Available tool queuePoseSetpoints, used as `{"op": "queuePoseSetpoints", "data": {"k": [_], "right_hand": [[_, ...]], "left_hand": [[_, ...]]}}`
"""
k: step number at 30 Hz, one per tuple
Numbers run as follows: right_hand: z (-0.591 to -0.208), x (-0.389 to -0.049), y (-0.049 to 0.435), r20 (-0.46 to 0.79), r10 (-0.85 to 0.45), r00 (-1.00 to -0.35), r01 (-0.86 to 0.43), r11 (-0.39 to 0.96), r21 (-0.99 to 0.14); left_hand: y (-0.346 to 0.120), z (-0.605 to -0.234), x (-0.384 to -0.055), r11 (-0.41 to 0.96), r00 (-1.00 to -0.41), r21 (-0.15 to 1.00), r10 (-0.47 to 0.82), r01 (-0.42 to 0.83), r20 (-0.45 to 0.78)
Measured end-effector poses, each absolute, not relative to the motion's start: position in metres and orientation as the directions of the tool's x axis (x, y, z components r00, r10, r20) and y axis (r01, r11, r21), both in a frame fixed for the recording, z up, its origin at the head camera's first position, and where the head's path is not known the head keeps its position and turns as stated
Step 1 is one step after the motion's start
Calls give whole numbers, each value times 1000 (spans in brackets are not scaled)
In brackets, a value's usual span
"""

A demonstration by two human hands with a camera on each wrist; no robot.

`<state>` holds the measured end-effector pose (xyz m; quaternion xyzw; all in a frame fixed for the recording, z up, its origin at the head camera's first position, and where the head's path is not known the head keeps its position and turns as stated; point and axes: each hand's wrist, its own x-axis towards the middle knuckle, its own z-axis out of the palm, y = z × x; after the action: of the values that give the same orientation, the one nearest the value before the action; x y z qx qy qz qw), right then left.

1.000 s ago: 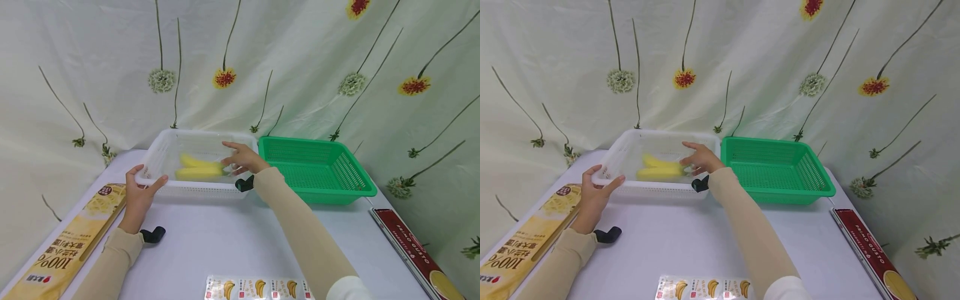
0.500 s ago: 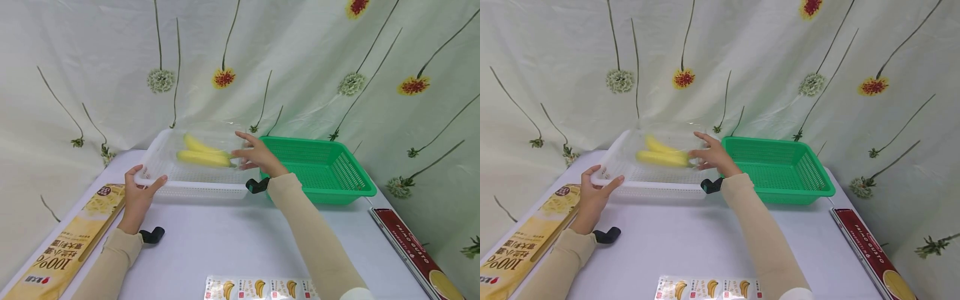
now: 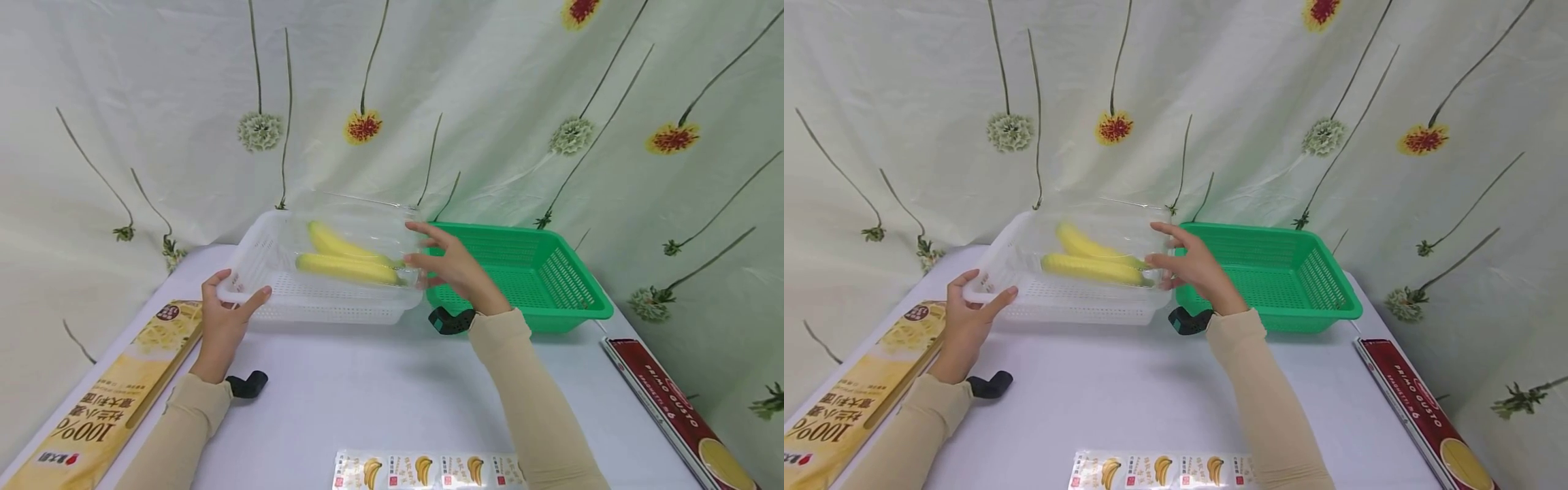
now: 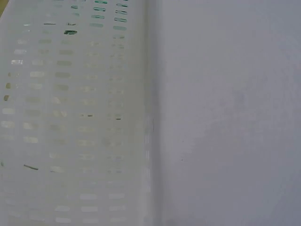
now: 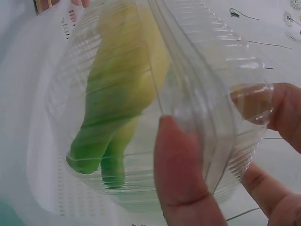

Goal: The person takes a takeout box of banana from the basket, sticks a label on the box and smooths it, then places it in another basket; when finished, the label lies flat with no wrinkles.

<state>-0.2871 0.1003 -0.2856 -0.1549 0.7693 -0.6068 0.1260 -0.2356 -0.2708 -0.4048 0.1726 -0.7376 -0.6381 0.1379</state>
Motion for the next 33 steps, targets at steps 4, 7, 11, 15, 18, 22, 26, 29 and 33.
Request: {"op": "queuePoseSetpoints", "data": {"k": [4, 7, 11, 15, 18, 22, 26, 29, 33], "right_hand": [[-288, -275, 114, 12, -398, -917, -113, 231, -966], [-291, -266, 123, 27, -405, -914, -133, 236, -963], [-295, -253, 135, 32, -408, -913, -139, 237, -961], [-300, -241, 146, 38, -420, -907, -154, 245, -957], [-303, -231, 154, 55, -434, -899, -186, 263, -947], [-308, -220, 166, 61, -450, -891, -201, 271, -941], [-314, -211, 178, 63, -467, -882, -206, 260, -943], [-319, -205, 186, 68, -473, -879, -210, 254, -944], [-323, -195, 197, 64, -472, -880, -199, 242, -950]], "left_hand": [[-270, -405, -236, 117, -903, 990, -429, -72, -15], [-270, -405, -237, 120, -901, 990, -433, -79, -19], [-270, -405, -236, 119, -898, 990, -440, -72, -12], [-271, -405, -235, 124, -898, 989, -441, -75, -12], [-270, -405, -235, 130, -900, 988, -435, -88, -23], [-269, -405, -235, 129, -902, 987, -430, -93, -29], [-268, -405, -235, 131, -899, 988, -436, -86, -20], [-267, -405, -235, 141, -898, 986, -440, -84, -14], [-268, -405, -236, 147, -898, 986, -440, -84, -11]]}}
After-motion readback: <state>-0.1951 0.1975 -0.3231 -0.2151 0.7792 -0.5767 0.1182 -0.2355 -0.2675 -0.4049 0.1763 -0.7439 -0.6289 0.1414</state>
